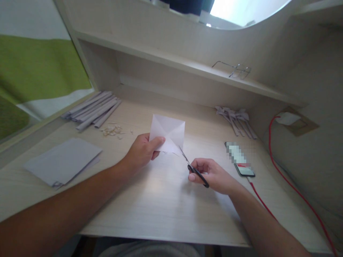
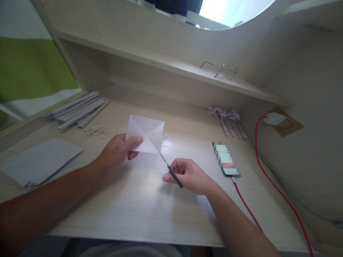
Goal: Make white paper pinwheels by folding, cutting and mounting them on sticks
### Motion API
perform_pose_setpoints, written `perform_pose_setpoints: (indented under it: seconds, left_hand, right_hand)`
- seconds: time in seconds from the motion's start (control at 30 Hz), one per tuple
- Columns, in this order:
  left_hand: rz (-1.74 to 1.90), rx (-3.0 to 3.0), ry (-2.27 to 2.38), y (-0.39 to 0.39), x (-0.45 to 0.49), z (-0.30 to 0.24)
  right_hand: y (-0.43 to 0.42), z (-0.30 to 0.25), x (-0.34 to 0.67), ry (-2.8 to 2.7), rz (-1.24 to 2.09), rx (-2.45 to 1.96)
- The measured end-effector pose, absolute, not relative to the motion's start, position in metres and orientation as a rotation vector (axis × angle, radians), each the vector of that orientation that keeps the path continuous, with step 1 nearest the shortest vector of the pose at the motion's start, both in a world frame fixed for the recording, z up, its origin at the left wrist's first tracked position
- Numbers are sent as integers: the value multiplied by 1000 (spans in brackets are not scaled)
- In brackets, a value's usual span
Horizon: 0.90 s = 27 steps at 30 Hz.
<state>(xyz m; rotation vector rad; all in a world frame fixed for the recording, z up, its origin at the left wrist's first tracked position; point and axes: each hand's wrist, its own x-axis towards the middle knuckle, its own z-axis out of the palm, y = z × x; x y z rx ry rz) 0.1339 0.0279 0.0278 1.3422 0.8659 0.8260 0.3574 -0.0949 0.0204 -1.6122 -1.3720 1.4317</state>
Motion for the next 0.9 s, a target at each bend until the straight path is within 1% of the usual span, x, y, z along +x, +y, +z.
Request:
perform_pose_setpoints:
  seconds: [0.9]
  left_hand:
    - [781, 1381, 851, 30, 134, 23]
  right_hand:
    - [-92, 22, 353, -1292, 1491, -1562]
